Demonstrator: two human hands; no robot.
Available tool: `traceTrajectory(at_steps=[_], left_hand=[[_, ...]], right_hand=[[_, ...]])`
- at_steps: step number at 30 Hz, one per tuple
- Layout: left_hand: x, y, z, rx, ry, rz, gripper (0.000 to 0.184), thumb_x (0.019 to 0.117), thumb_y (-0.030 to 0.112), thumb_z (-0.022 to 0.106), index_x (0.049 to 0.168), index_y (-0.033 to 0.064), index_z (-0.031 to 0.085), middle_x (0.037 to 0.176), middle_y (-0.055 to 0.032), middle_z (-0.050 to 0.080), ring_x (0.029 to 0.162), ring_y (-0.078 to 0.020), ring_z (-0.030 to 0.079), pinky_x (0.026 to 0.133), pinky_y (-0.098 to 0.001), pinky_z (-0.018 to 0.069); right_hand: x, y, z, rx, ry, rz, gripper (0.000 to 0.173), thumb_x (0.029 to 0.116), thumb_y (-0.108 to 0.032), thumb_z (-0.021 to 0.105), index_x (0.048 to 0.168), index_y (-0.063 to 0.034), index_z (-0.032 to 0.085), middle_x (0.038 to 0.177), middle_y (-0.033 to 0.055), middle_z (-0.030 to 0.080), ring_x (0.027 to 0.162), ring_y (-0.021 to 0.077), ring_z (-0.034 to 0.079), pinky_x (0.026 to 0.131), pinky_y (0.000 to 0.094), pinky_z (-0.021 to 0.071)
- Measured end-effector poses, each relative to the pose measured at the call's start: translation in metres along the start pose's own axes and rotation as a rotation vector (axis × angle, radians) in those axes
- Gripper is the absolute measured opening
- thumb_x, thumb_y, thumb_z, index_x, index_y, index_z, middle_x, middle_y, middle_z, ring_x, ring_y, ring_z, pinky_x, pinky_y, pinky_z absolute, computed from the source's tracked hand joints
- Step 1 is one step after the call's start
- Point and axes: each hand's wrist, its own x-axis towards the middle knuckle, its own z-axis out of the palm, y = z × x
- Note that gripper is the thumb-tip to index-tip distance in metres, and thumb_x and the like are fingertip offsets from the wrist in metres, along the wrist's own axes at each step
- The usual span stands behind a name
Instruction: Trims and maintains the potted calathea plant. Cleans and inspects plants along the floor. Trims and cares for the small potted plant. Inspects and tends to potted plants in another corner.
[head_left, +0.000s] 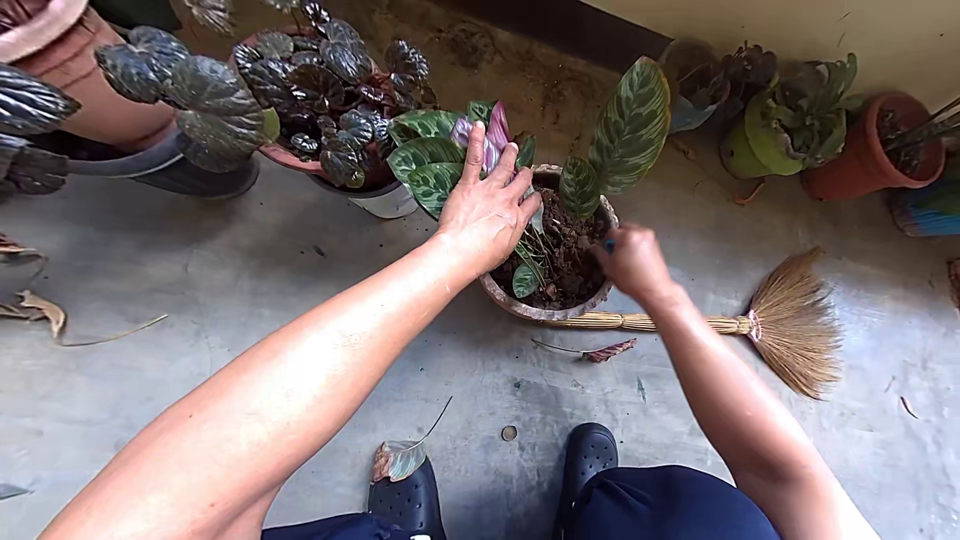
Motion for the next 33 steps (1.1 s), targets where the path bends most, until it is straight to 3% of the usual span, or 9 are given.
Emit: traceTrajectory(at_steps=[6,10,12,15,19,24,29,31,33], left_hand=[[-0.001,-0.003,0.005,0.031,0.022,0.006,0.047,0.0981,0.007,0.055,0.144,0.0161,0.057,0.157,-0.0144,0.046,0.154,-0.0439,0.025,0.119,-0.0757,0.0007],[-0.002,-0.001,0.003,0.052,0.02,0.019,0.053,0.0965,0.005,0.058,0.148,0.0168,0.054,0.158,-0.0162,0.045,0.154,-0.0443,0.024,0.119,-0.0765,0.001],[-0.004,0.001,0.003,0.059,0.027,0.02,0.055,0.0951,0.005,0.06,0.149,0.0171,0.054,0.158,-0.0162,0.046,0.154,-0.0439,0.024,0.119,-0.0758,0.0015],[-0.006,0.003,0.003,0.074,0.052,0.029,0.056,0.0946,0.005,0.061,0.148,0.0179,0.054,0.157,-0.0166,0.047,0.154,-0.0441,0.026,0.119,-0.0756,0.0034],[-0.012,0.009,0.006,0.1,0.057,0.048,0.055,0.0966,0.004,0.057,0.15,0.0189,0.054,0.157,-0.017,0.047,0.153,-0.0439,0.029,0.119,-0.0761,0.0061],[-0.019,0.013,0.009,0.1,0.063,0.063,0.058,0.0955,0.004,0.059,0.151,0.0195,0.052,0.158,-0.0159,0.046,0.154,-0.0423,0.028,0.12,-0.0752,0.006],[-0.031,0.015,0.011,0.105,0.045,0.069,0.067,0.0911,0.013,0.069,0.154,0.0225,0.049,0.161,-0.0152,0.043,0.155,-0.0414,0.025,0.12,-0.0744,0.004],[-0.035,0.019,0.007,0.112,0.039,0.073,0.069,0.0902,0.013,0.069,0.155,0.0229,0.048,0.161,-0.0148,0.042,0.156,-0.0403,0.024,0.12,-0.0743,0.003],[-0.041,0.021,0.003,0.123,0.05,0.087,0.07,0.0896,0.01,0.069,0.155,0.0232,0.048,0.161,-0.0143,0.043,0.155,-0.0392,0.025,0.121,-0.0737,0.0043]], right_hand=[[0.008,0.003,-0.03,0.092,0.193,0.006,0.031,0.0979,-0.025,0.067,0.093,0.0044,0.072,0.092,0.0216,0.069,0.087,0.0354,0.069,0.08,0.0522,0.0558],[0.03,0.004,0.001,0.063,0.115,0.14,0.033,0.1025,-0.025,0.06,0.109,0.0048,0.071,0.114,0.0255,0.067,0.103,0.0427,0.069,0.088,0.0603,0.0564],[0.03,-0.002,0.005,0.066,0.092,0.086,0.03,0.1026,-0.024,0.06,0.103,0.0042,0.071,0.107,0.0231,0.068,0.097,0.0397,0.07,0.084,0.0563,0.0574],[0.029,-0.003,-0.01,0.139,0.221,-0.018,0.027,0.0986,-0.021,0.065,0.089,0.0033,0.071,0.09,0.0192,0.069,0.085,0.0344,0.07,0.077,0.0507,0.057],[0.06,0.009,0.019,0.177,0.384,0.023,0.02,0.0957,-0.016,0.065,0.104,0.0007,0.074,0.107,0.0214,0.07,0.094,0.0372,0.072,0.081,0.0544,0.0597],[0.054,-0.008,0.007,0.281,0.25,-0.087,0.018,0.0932,-0.017,0.067,0.096,0.0001,0.073,0.093,0.0177,0.074,0.09,0.0321,0.073,0.082,0.0524,0.0567],[0.064,0.003,0.027,0.17,0.355,-0.04,0.026,0.0982,-0.021,0.062,0.115,-0.0028,0.072,0.118,0.022,0.071,0.097,0.0403,0.073,0.082,0.0594,0.0587],[0.061,0.002,0.021,0.16,0.28,-0.04,0.027,0.0994,-0.022,0.06,0.116,-0.003,0.071,0.116,0.0219,0.071,0.1,0.0401,0.073,0.084,0.0598,0.0576],[0.059,0.0,-0.003,0.196,0.259,-0.068,0.024,0.0971,-0.022,0.065,0.108,-0.0019,0.073,0.108,0.0197,0.074,0.101,0.0369,0.073,0.089,0.0579,0.0568]])
